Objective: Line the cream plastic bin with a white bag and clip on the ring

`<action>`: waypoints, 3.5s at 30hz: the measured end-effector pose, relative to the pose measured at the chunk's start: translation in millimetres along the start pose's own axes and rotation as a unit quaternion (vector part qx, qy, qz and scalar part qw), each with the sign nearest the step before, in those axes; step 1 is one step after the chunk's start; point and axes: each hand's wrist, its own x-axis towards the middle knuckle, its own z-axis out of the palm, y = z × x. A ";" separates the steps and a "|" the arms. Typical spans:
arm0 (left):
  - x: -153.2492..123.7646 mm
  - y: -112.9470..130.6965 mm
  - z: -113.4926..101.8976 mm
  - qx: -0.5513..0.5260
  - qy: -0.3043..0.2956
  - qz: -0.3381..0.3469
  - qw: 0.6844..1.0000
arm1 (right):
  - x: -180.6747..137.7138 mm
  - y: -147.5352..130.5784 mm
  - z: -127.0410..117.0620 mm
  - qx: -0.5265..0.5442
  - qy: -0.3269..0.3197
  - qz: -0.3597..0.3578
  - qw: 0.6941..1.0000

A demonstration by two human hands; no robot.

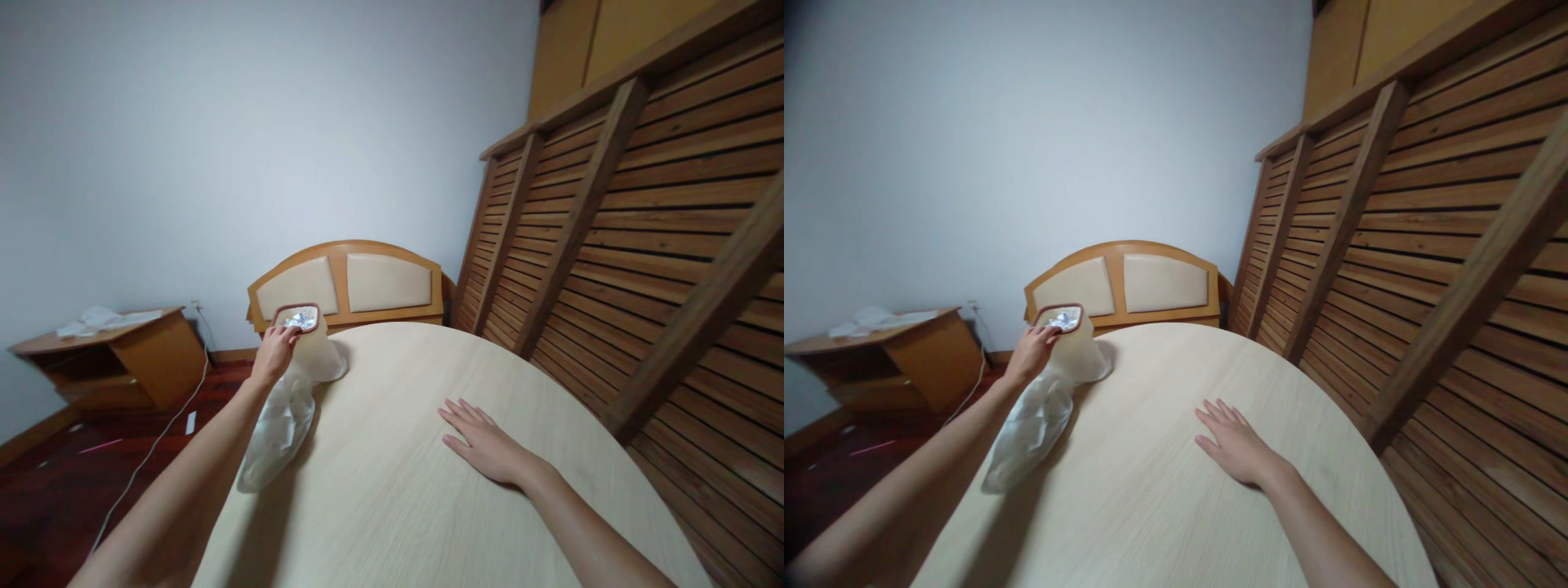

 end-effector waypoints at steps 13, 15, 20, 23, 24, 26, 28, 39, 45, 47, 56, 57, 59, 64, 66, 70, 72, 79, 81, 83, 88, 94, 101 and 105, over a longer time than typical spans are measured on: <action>-31.8 48.0 -24.5 0.019 -0.008 0.012 1.000 | 2.2 -0.3 2.6 -0.001 0.002 -0.004 1.000; -58.3 69.4 -27.5 0.075 0.005 -0.045 0.996 | 2.3 -2.6 2.8 -0.002 0.001 -0.003 1.000; -122.6 77.4 -16.8 0.142 -0.152 -0.055 0.977 | 3.3 -6.2 7.6 0.002 0.014 -0.004 1.000; -135.3 51.7 -15.4 0.128 -0.200 -0.027 0.971 | 3.6 -5.3 10.3 0.006 0.023 -0.006 1.000; -135.3 44.0 -17.3 0.127 -0.204 -0.021 0.970 | 3.6 -4.9 10.7 0.007 0.022 -0.007 1.000; -131.9 36.1 -23.4 0.131 -0.192 -0.012 0.973 | 3.5 -4.7 10.7 0.006 0.018 -0.005 1.000; -127.7 42.6 -29.0 0.127 -0.149 0.003 0.981 | 4.1 -6.4 10.7 0.006 0.020 -0.004 1.000; -139.2 183.1 29.1 -0.151 -0.294 0.042 0.943 | 45.7 -45.2 25.0 -0.040 0.033 0.088 0.995; -123.8 173.3 42.7 -0.181 -0.293 0.070 0.936 | 62.4 -54.3 36.4 -0.027 0.093 0.033 0.995; -123.9 165.3 42.0 -0.197 -0.294 0.091 0.931 | 63.8 -53.6 37.3 -0.010 0.085 -0.014 0.996; -125.0 156.0 47.8 -0.216 -0.280 0.103 0.930 | 69.3 -51.0 38.9 0.005 0.094 -0.048 0.994; -125.8 156.5 49.3 -0.215 -0.276 0.100 0.931 | 70.3 -50.7 39.9 0.004 0.096 -0.048 0.994; -128.6 157.6 52.6 -0.211 -0.265 0.092 0.936 | 72.0 -49.9 41.9 0.003 0.102 -0.046 0.994; -135.3 161.4 55.6 -0.196 -0.241 0.079 0.947 | 71.6 -49.4 44.0 0.010 0.108 -0.045 0.993; -135.7 163.3 53.6 -0.192 -0.243 0.078 0.948 | 69.4 -49.7 43.1 0.013 0.108 -0.043 0.993; -133.0 167.6 48.4 -0.191 -0.251 0.082 0.946 | 64.5 -50.1 41.0 0.014 0.104 -0.033 0.994; -131.2 169.9 46.5 -0.189 -0.254 0.085 0.945 | 62.1 -50.3 40.5 0.013 0.098 -0.027 0.995; -128.0 177.1 42.2 -0.177 -0.260 0.084 0.946 | 56.2 -49.1 37.2 0.014 0.089 -0.021 0.996; -127.5 178.7 41.9 -0.172 -0.258 0.076 0.948 | 55.9 -48.6 35.6 0.013 0.086 -0.020 0.996; -126.9 180.4 42.3 -0.164 -0.256 0.065 0.950 | 56.6 -49.4 34.8 0.006 0.080 -0.020 0.997; -125.9 181.6 43.6 -0.144 -0.262 0.064 0.952 | 63.8 -60.0 36.5 -0.024 0.043 0.021 0.999; -123.7 170.3 42.2 -0.149 -0.271 0.097 0.946 | 68.9 -65.0 39.2 -0.021 0.070 0.023 0.997; -125.5 159.0 46.6 -0.187 -0.273 0.114 0.937 | 68.9 -56.6 39.9 -0.002 0.072 -0.006 0.997; -126.9 158.8 49.8 -0.192 -0.264 0.111 0.939 | 69.5 -55.7 42.1 0.004 0.075 -0.010 0.997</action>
